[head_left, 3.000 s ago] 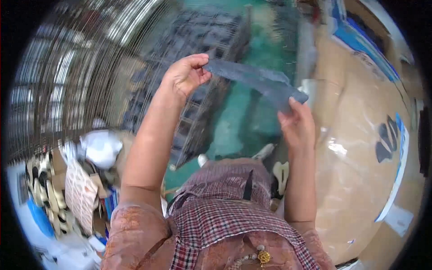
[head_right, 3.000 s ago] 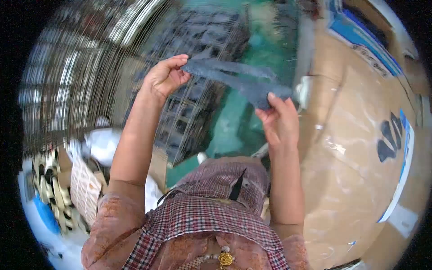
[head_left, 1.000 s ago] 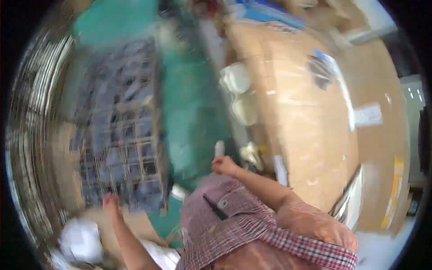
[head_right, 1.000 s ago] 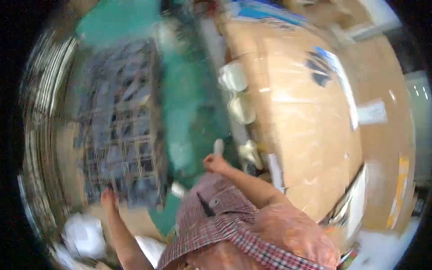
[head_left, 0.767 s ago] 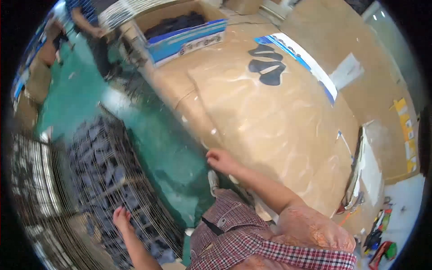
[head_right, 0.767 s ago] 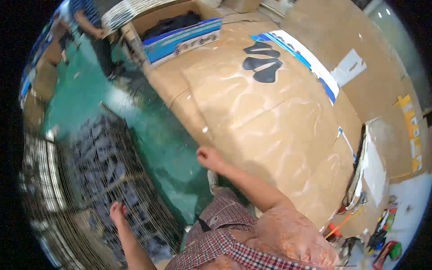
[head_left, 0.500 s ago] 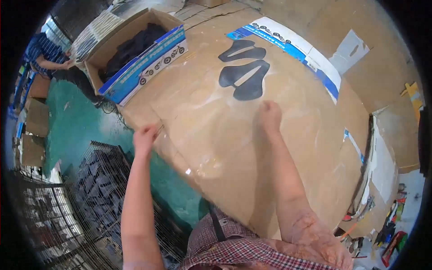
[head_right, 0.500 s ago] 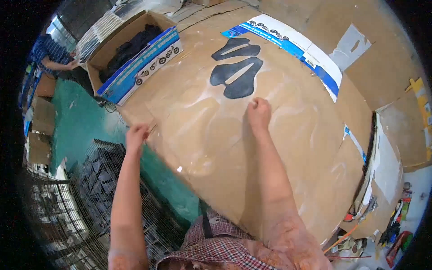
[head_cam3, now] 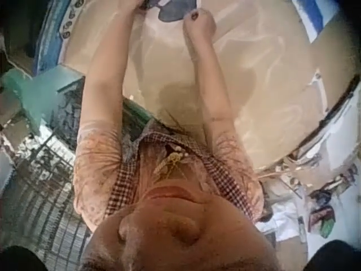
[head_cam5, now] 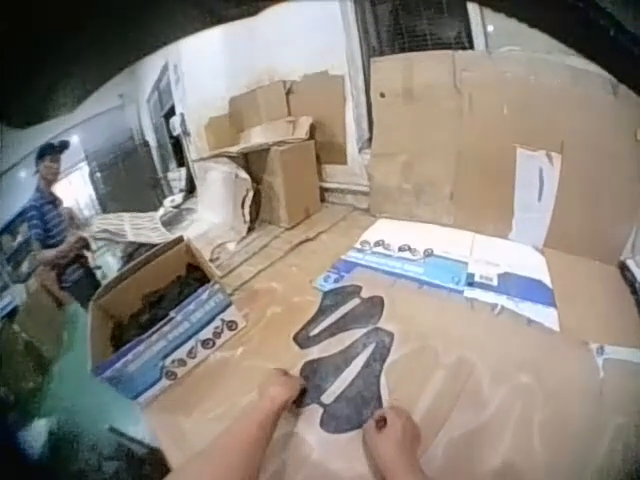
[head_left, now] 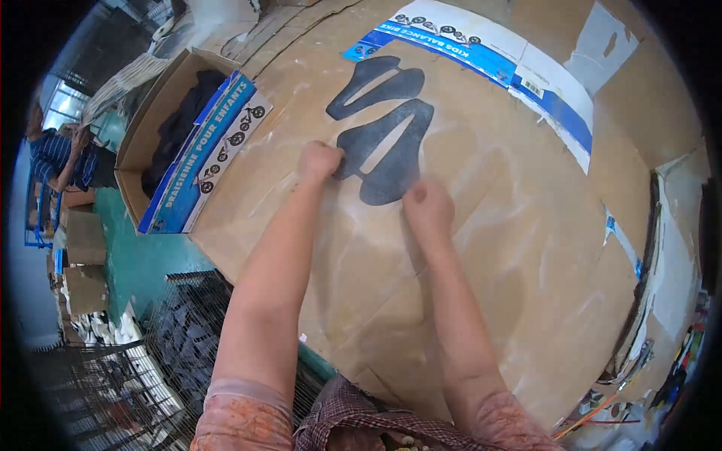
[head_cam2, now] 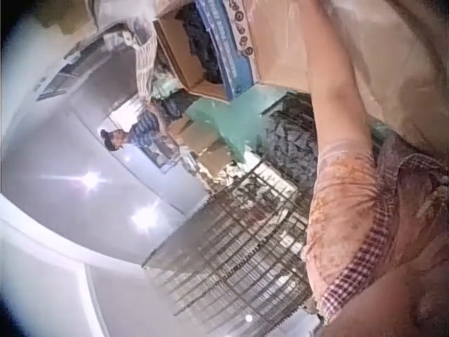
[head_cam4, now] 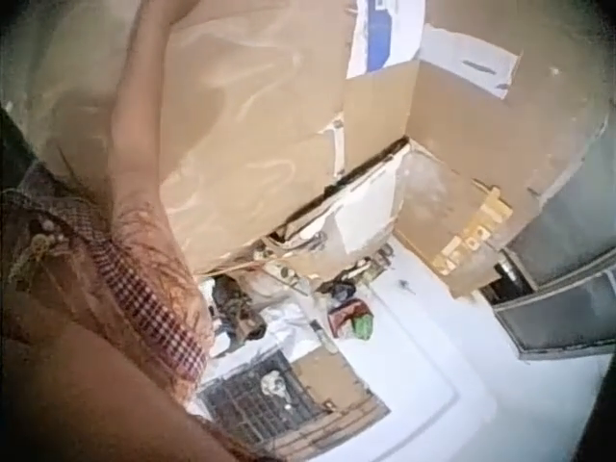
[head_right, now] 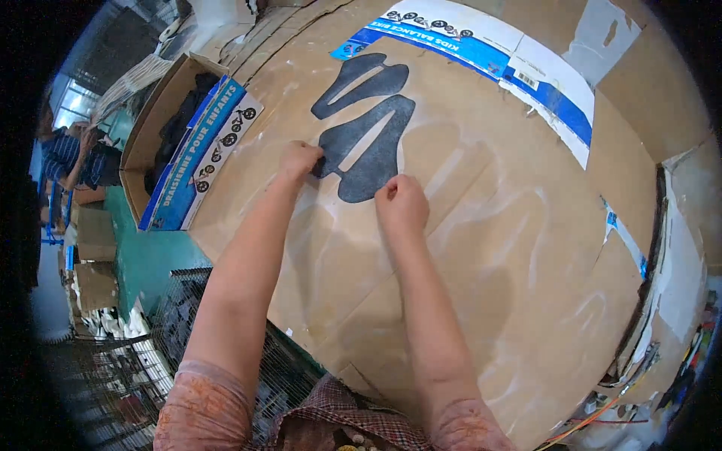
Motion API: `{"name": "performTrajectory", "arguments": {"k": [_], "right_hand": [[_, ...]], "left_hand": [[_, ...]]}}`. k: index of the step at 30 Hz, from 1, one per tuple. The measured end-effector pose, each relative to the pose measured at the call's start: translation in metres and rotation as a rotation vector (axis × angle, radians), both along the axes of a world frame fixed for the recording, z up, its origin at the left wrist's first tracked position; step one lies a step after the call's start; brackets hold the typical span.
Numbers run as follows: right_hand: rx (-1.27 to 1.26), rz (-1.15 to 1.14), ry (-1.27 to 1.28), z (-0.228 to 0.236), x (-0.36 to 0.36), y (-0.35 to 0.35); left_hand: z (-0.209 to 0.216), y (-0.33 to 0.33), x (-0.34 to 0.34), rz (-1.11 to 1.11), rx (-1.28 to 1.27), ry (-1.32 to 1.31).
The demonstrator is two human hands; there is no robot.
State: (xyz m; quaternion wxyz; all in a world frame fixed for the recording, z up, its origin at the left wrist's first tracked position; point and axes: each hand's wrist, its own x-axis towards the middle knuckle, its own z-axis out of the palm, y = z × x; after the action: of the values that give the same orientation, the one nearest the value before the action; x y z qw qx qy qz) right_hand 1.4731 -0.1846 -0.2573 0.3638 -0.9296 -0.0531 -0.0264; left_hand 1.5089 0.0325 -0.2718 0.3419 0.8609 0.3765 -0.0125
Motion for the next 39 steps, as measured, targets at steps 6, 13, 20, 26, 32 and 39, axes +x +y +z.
{"name": "performTrajectory", "arguments": {"k": [6, 13, 20, 26, 32, 39], "right_hand": [[1.021, 0.073, 0.739, -0.009, -0.069, 0.045], [2.131, -0.168, 0.952, -0.006, -0.068, 0.071], [2.431, -0.456, 0.769, -0.003, -0.040, 0.077], [2.199, -0.317, 0.633, -0.009, -0.006, 0.058], [2.020, -0.451, 0.858, 0.031, -0.050, 0.079], [2.263, 0.001, 0.805, 0.052, -0.090, 0.115]], "left_hand": [[0.028, 0.003, -0.005, 0.043, -0.418, -0.118], [0.105, -0.036, 0.013, 0.107, -0.907, -0.287], [0.121, -0.044, 0.016, 0.159, -1.014, -0.307], [0.129, -0.034, -0.010, 0.223, -1.122, -0.459], [0.134, -0.015, -0.066, 0.327, -1.229, -0.719], [0.142, 0.018, -0.151, 0.502, -1.226, -0.834]]}}
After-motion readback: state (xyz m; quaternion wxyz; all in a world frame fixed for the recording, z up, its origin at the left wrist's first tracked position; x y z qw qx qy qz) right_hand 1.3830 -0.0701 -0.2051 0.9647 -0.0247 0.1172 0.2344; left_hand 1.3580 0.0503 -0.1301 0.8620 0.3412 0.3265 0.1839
